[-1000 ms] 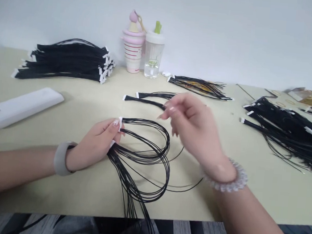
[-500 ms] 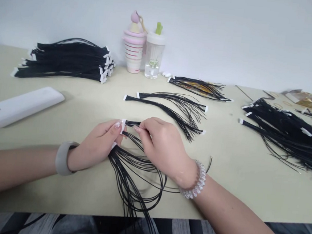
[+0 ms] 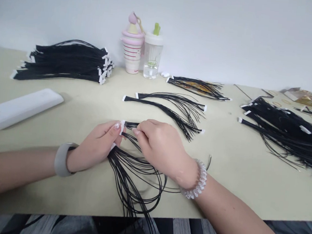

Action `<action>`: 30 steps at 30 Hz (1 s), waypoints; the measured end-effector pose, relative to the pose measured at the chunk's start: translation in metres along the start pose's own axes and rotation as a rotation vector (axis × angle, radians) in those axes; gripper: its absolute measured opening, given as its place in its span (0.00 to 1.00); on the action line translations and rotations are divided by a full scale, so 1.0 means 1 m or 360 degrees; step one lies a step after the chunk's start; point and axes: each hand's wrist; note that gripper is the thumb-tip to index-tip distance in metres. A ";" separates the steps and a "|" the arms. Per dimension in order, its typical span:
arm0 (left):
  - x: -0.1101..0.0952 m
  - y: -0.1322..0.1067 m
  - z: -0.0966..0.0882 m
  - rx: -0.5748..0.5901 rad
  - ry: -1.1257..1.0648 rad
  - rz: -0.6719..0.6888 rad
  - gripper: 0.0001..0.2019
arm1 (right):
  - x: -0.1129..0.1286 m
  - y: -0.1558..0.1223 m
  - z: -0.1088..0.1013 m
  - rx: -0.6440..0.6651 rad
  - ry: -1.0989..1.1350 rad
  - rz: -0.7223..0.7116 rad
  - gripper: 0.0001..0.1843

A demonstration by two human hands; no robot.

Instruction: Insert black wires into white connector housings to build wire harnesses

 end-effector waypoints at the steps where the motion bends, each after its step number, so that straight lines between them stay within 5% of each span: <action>1: 0.000 0.000 0.000 0.0001 -0.0001 -0.0005 0.20 | 0.000 0.000 0.000 0.0008 0.0011 -0.0008 0.12; 24: -0.001 0.000 0.001 0.0030 0.0015 0.0019 0.19 | 0.001 0.003 -0.001 0.0083 0.0132 0.0021 0.17; 30: 0.000 -0.005 0.000 0.0179 0.0034 0.0120 0.17 | 0.000 0.002 0.000 0.0116 0.0169 0.0018 0.16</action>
Point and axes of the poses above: each hand's wrist, its own y-axis towards the middle knuckle, its own z-axis out of the palm, x = y × z, and after that the axes turned 9 degrees about z, right-handed
